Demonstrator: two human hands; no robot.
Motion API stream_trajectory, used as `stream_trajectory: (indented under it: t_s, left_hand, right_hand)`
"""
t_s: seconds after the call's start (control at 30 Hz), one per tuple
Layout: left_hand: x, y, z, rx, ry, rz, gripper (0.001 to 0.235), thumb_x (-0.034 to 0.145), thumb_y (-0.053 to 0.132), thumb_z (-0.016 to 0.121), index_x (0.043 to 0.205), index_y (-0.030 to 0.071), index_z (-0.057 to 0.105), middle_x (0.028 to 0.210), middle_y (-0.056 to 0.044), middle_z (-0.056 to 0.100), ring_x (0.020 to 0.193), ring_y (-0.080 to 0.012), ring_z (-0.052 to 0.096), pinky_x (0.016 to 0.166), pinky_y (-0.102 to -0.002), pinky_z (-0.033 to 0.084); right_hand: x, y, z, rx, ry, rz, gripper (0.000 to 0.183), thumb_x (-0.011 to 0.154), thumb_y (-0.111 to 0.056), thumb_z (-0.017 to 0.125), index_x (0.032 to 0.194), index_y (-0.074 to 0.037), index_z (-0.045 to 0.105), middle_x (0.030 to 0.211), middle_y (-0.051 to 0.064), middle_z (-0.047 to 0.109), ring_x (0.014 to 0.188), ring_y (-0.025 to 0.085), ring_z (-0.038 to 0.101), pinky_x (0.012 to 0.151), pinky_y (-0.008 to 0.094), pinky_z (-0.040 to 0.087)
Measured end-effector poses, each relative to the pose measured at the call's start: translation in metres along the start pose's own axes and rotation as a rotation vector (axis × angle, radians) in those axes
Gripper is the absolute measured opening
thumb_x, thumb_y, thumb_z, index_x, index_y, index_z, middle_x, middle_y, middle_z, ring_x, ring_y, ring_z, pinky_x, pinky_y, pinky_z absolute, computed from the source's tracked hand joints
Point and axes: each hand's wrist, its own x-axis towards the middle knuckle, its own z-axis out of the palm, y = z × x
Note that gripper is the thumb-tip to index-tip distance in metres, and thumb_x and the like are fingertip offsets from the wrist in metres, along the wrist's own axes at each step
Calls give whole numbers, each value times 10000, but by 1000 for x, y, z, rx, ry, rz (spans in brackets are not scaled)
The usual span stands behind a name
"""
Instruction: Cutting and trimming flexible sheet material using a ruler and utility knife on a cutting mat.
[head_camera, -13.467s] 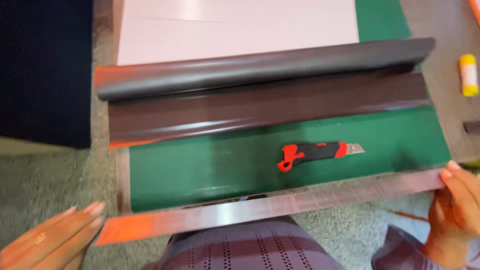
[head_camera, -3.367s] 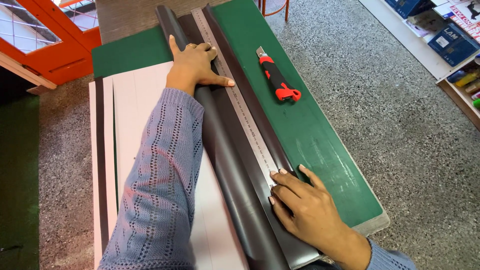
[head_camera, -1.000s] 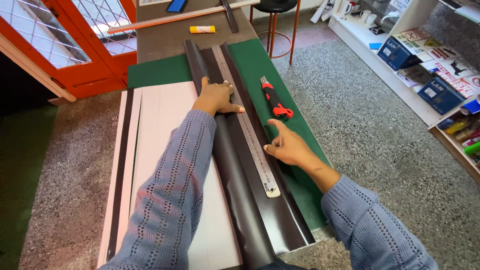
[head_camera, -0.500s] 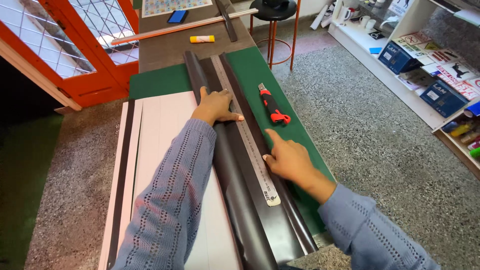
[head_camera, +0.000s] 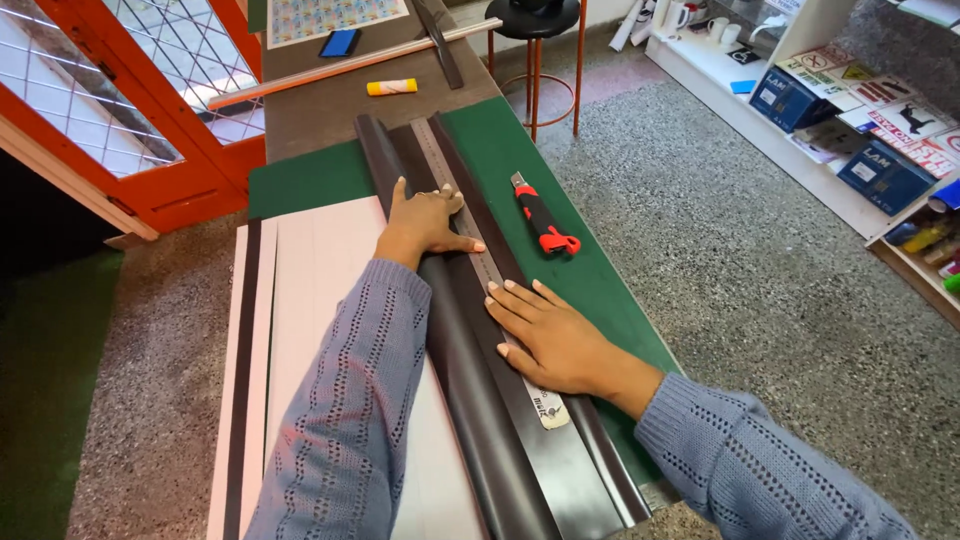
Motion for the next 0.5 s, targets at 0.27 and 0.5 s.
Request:
stream_trajectory:
  t_s: [0.27, 0.5]
  left_hand:
    - [-1, -1, 3, -18, 27, 13, 1072, 757, 877, 626, 1564, 193, 451, 1641, -68, 431, 1476, -299, 451, 1244, -688, 23]
    - [4, -1, 5, -1, 23, 3, 1099, 736, 896, 624, 1576, 213, 432, 1648, -50, 422, 1480, -291, 447, 1244, -689, 9]
  right_hand:
    - [-1, 1, 6, -3, 6, 25, 579, 1019, -371, 463, 1530, -97, 458, 1582, 140, 462, 1490, 335, 382, 1217, 534, 242]
    - [-1, 3, 11, -24, -7, 34, 608, 1039, -426, 423, 1561, -115, 418, 1624, 120, 406, 1506, 322, 349, 1226, 529, 213]
